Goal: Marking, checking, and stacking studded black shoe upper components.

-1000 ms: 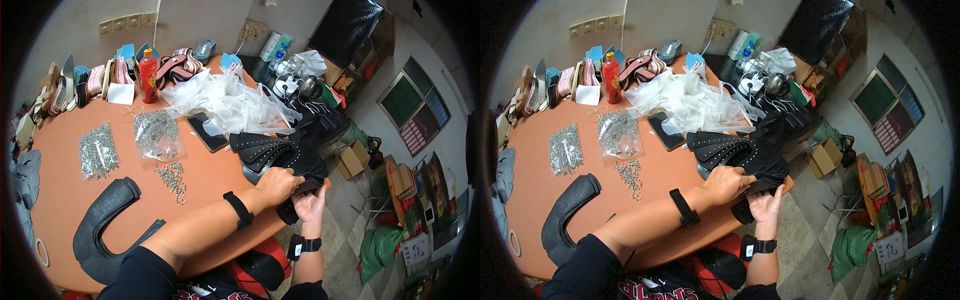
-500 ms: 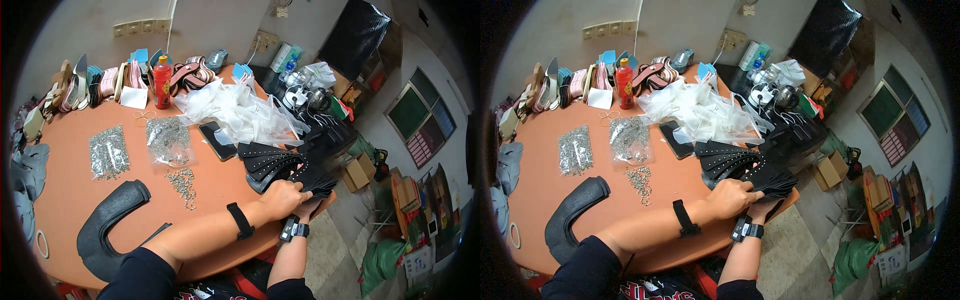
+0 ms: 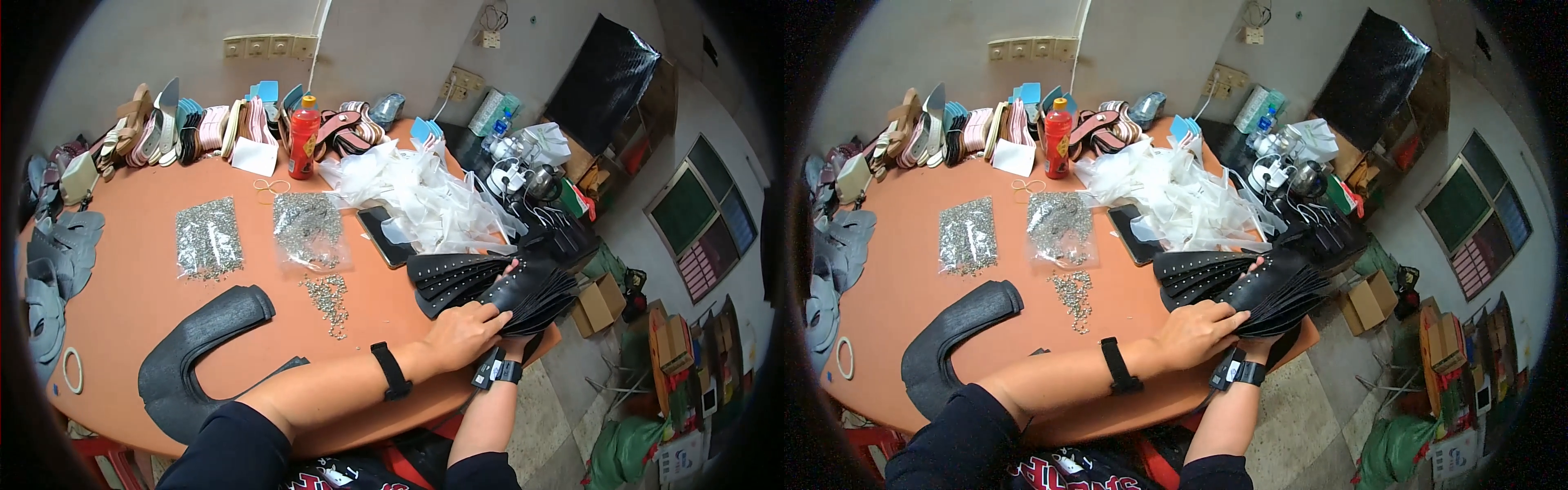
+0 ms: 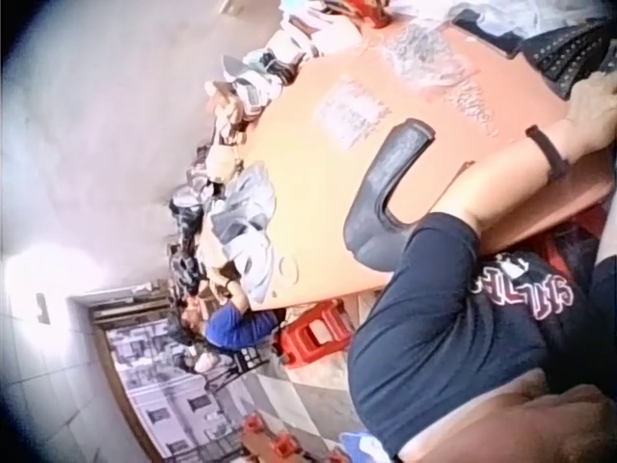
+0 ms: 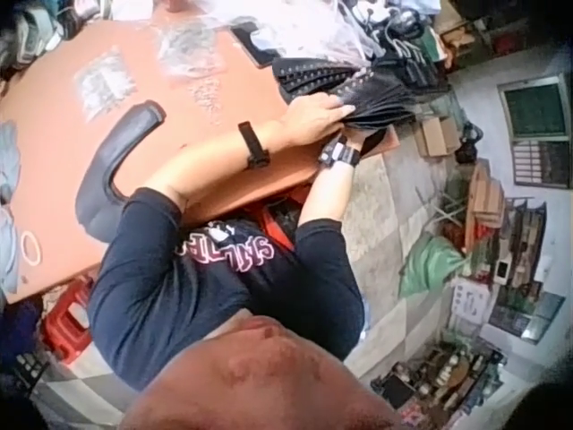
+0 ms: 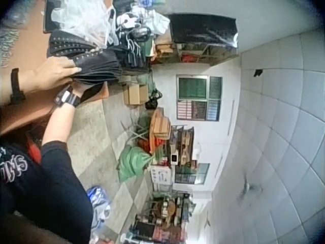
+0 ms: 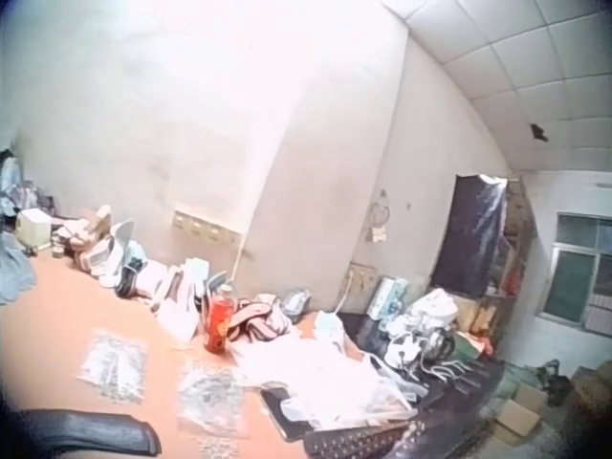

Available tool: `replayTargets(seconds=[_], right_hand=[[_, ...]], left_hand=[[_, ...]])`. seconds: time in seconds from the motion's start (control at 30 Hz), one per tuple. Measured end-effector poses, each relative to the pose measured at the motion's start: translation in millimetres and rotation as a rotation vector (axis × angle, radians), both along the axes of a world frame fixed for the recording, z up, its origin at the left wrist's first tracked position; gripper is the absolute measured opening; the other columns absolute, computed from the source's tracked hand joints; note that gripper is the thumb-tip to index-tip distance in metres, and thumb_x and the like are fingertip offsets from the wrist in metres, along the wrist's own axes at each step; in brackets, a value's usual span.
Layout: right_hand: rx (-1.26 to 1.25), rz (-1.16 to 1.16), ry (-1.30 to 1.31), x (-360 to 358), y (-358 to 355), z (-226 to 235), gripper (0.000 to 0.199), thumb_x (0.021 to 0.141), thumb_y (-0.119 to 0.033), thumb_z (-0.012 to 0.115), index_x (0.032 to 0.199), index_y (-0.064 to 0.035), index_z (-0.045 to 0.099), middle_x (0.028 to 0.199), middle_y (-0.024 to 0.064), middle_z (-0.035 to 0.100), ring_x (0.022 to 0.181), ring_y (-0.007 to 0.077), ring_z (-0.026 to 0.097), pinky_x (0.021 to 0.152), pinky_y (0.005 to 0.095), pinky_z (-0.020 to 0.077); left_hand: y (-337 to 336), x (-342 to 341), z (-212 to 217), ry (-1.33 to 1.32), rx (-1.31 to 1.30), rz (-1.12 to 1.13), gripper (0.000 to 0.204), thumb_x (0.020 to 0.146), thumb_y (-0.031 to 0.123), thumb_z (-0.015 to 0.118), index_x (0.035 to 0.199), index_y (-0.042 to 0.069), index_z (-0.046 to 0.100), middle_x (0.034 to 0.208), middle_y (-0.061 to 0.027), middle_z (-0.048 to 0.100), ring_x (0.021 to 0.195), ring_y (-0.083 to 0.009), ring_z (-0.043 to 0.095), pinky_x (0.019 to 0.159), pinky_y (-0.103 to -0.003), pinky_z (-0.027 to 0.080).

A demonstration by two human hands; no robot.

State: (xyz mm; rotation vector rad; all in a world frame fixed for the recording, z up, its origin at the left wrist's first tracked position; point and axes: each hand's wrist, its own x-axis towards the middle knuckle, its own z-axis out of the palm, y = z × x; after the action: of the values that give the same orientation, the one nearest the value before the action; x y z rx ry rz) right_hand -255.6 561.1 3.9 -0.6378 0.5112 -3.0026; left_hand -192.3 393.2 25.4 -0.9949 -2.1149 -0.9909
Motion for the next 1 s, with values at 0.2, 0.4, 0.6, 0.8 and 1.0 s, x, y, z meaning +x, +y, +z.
replayTargets(seconds=[0.2, 0.4, 0.6, 0.8, 1.0], right_hand=[[0.117, 0.006, 0.089, -11, -18, 15, 0.053, 0.101, -0.036, 0.029, 0.142, -0.0018, 0.030, 0.142, 0.0167, 0.039, 0.136, 0.0313, 0.032, 0.116, 0.0470, 0.0203], [0.202, 0.208, 0.137, -11, -46, 57, 0.053, 0.100, -0.035, 0.037, 0.136, 0.0037, 0.037, 0.134, 0.0204, 0.046, 0.122, 0.0282, 0.049, 0.114, 0.0464, 0.0297], [0.283, 0.289, 0.062, -3, -104, 99, 0.059, 0.098, -0.037, 0.045, 0.135, 0.0074, 0.032, 0.121, 0.0212, 0.051, 0.112, 0.0312, 0.053, 0.103, 0.0452, 0.0437], [0.254, 0.964, 0.222, 3, -179, 112, 0.074, 0.093, -0.052, 0.047, 0.140, 0.0028, 0.030, 0.132, 0.0167, 0.046, 0.122, 0.0287, 0.047, 0.104, 0.0406, 0.0406], [0.313, 1.377, 0.224, 18, -257, 110, 0.076, 0.093, -0.054, 0.046, 0.141, 0.0023, 0.029, 0.133, 0.0164, 0.046, 0.123, 0.0278, 0.046, 0.105, 0.0398, 0.0395]], left_hand=[[-32, 7, 8, -0.101, 0.161, -0.011, 0.046, 0.079, 0.032, 0.072, 0.116, 0.007, 0.063, 0.098, -0.0112, 0.059, 0.090, -0.0282, 0.057, 0.076, -0.038, 0.048], [-82, -21, 38, -0.674, 0.600, -0.171, 0.041, 0.096, 0.034, 0.055, 0.114, -0.002, 0.062, 0.092, -0.0092, 0.062, 0.086, -0.0148, 0.059, 0.078, -0.028, 0.047], [-134, -34, 65, -0.948, 0.638, -0.242, 0.055, 0.098, 0.049, 0.042, 0.108, 0.000, 0.064, 0.081, -0.0019, 0.059, 0.073, -0.0089, 0.052, 0.065, -0.024, 0.043], [-178, 16, 106, -1.182, 0.846, -0.273, 0.062, 0.087, 0.074, 0.031, 0.080, 0.016, 0.051, 0.066, 0.0088, 0.041, 0.060, -0.0053, 0.040, 0.058, -0.021, 0.035], [-232, 78, 115, -0.985, 1.272, -0.316, 0.061, 0.072, 0.082, 0.046, 0.086, 0.022, 0.047, 0.054, 0.0098, 0.047, 0.046, -0.0029, 0.038, 0.050, -0.015, 0.029]])
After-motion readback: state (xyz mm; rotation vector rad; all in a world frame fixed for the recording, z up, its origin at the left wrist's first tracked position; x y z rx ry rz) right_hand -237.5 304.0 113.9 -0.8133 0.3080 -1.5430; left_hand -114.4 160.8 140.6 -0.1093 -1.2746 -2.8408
